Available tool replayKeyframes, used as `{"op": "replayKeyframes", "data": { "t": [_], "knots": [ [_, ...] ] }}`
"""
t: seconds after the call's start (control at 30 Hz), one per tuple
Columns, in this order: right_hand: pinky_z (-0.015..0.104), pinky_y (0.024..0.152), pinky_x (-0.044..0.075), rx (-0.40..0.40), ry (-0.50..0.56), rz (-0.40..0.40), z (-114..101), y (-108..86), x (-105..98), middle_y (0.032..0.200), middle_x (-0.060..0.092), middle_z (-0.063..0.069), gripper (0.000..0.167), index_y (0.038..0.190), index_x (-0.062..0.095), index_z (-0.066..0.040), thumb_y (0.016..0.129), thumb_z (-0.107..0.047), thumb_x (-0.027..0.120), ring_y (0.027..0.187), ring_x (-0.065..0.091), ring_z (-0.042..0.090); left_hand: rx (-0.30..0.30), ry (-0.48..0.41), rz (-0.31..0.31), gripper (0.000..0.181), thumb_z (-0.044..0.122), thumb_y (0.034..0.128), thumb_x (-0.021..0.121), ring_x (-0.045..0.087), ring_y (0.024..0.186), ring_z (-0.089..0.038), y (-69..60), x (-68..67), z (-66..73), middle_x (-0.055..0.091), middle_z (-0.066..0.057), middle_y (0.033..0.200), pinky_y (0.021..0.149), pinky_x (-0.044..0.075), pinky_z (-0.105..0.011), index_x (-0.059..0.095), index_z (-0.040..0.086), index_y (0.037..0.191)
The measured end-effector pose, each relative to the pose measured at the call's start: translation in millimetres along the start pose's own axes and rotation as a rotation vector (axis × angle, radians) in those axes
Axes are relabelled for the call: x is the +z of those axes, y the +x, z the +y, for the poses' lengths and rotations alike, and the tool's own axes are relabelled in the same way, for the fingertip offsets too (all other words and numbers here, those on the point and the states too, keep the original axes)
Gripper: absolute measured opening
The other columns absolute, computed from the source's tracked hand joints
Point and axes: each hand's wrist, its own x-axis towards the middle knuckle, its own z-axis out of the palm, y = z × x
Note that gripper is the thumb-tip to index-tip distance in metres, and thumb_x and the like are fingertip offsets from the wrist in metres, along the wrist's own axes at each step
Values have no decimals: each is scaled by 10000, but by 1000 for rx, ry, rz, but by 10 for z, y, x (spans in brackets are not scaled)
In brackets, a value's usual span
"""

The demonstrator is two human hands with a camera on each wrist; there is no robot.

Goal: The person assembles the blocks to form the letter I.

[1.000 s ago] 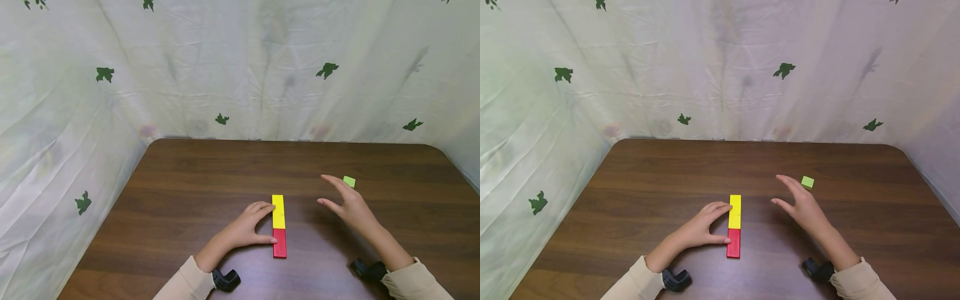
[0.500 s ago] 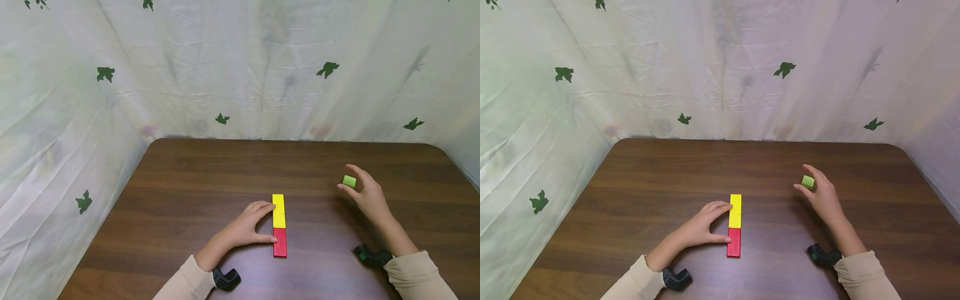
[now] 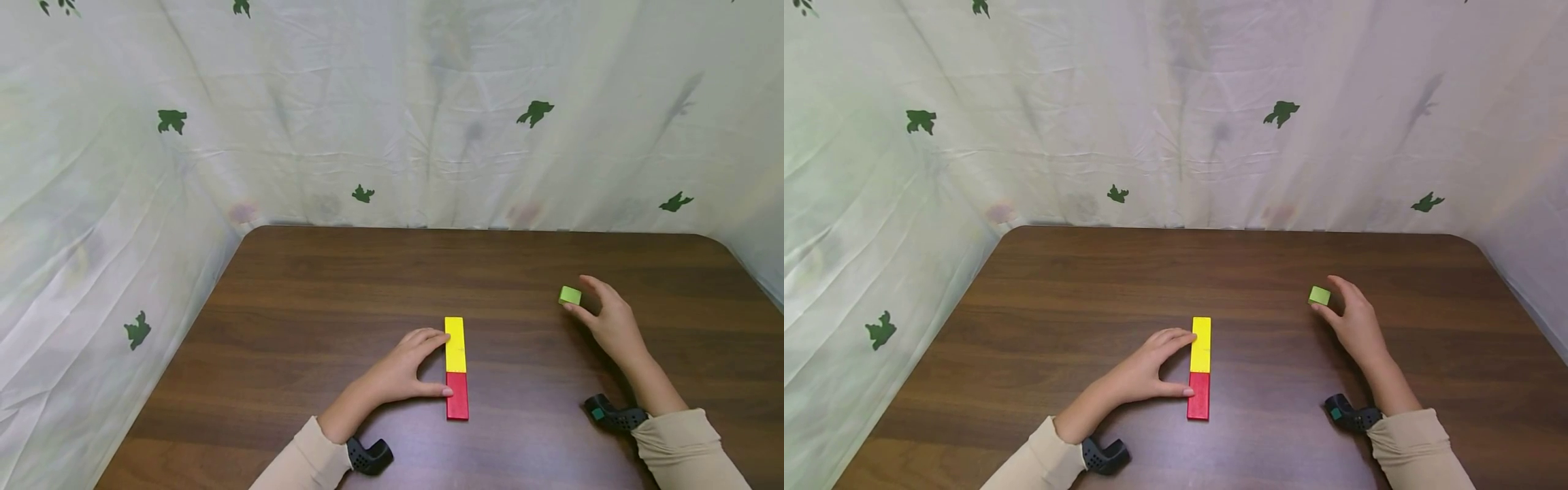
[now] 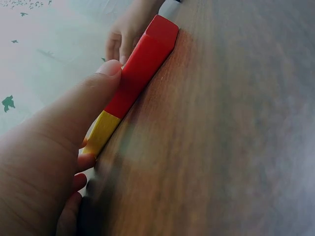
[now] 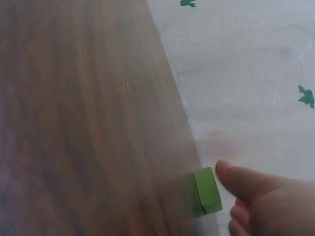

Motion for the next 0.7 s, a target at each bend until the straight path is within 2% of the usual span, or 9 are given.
{"op": "replayKeyframes", "data": {
  "t": [0.2,0.47,0.7],
  "knots": [
    [588,829,346,70,-41,-53,49,-17,2,1220,411,326,563,1272,383,105,845,-163,634,1087,411,471,-1,3,-4,807,563,723,645,302,1232,-160,1,2,3,383,7,1331,988,313,-334,378,154,1365],
    [563,795,378,63,-51,-30,68,-16,25,1128,470,296,425,1226,446,96,862,-66,594,1011,464,442,0,2,1,812,561,718,651,304,1230,-161,-3,-3,5,384,8,1329,984,318,-336,377,152,1364],
    [543,763,390,53,-52,-15,45,-16,21,1065,485,271,384,1192,483,96,860,-62,595,948,484,407,-5,-4,-5,811,563,719,649,299,1235,-163,-1,0,2,381,8,1333,986,317,-342,376,155,1365]
  ]
}}
